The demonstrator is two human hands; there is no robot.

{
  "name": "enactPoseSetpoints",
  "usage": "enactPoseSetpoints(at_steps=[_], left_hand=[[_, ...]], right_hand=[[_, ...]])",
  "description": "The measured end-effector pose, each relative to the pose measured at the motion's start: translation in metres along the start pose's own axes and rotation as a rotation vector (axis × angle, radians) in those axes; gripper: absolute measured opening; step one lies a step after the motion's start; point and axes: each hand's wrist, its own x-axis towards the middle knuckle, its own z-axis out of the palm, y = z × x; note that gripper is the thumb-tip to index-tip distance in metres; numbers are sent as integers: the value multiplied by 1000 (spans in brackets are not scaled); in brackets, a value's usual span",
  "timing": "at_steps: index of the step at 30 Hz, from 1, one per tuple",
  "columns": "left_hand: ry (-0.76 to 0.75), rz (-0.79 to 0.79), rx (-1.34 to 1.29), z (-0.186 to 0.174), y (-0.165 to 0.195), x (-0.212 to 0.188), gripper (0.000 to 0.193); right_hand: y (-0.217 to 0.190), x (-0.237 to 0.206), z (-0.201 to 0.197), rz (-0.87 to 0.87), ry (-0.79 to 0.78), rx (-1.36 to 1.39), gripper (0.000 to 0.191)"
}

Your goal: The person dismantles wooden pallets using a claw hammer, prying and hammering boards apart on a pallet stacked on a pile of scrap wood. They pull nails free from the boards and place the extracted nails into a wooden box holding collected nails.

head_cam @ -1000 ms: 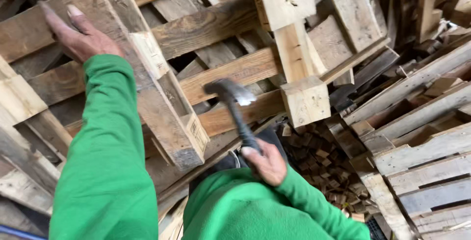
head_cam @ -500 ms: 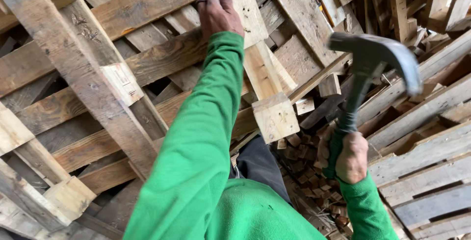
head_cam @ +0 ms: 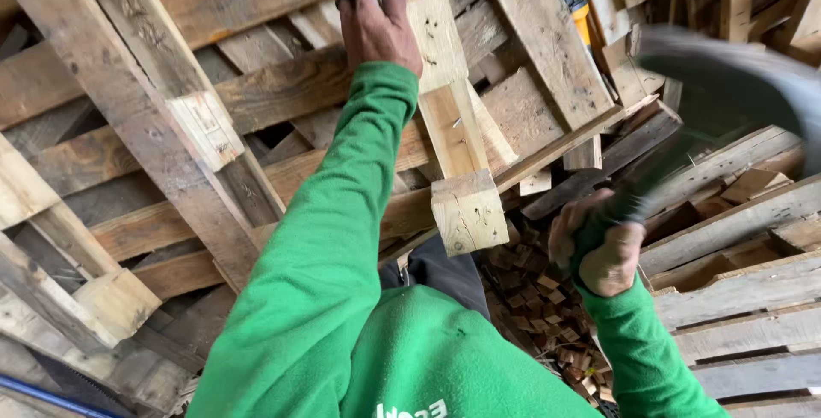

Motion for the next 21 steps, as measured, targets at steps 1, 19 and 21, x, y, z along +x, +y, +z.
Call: enactPoseSetpoints(at_steps=[1,19,21], left_hand=[[11,0,-18,0,-1,-1,44],[61,-56,-16,2,-1,-2,55],[81,-24,41,2,-1,0,57]], right_hand=[[-1,6,2,-79,-38,11,48],[-5,44,-13,336,-299,-1453,41],[-8,37,-18,111,-250,-1345,45]])
